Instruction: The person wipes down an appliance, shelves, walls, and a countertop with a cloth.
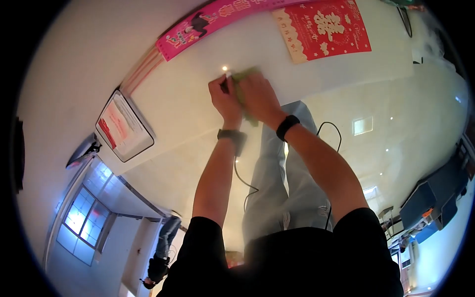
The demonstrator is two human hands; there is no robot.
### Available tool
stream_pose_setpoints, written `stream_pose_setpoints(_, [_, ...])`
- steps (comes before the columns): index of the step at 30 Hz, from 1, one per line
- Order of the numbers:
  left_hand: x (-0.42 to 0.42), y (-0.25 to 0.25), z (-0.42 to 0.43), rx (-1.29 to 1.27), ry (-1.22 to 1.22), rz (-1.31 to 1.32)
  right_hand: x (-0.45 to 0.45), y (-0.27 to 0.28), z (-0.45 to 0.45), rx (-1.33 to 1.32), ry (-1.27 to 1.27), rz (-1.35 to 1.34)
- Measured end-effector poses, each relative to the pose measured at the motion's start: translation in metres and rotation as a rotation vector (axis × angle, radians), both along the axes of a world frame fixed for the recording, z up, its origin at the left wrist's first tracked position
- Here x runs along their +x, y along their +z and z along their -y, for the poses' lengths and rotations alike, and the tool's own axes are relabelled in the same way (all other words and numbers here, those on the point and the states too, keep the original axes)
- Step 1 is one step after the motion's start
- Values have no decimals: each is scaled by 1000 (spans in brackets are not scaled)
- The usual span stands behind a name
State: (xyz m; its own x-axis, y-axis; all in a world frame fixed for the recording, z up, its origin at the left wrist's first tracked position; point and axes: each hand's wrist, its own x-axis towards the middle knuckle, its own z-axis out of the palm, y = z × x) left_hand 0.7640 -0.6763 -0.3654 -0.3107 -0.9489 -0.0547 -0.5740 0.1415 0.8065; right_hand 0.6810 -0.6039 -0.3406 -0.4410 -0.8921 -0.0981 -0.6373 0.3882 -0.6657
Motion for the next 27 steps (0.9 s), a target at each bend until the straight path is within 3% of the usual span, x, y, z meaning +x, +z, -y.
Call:
stream_pose_setpoints(7, [48,3,-11,51,74,8,44,-1,-9,50,66,58])
stream_pose_setpoints(16, [37,-5,-31,-39,91,80,27,-3,-24,52,134,79])
stream_pose_setpoints(22, [-17,0,-78,40,76,48,-26,9,-67,21,109,60])
stream_pose_setpoints(23, [-29,3,-88,174,75,52,-40,11,-76,25,124,52])
stream_pose_setpoints(27, [-94,5,-128,116,33,-27,-105,8,-120,73,140,65])
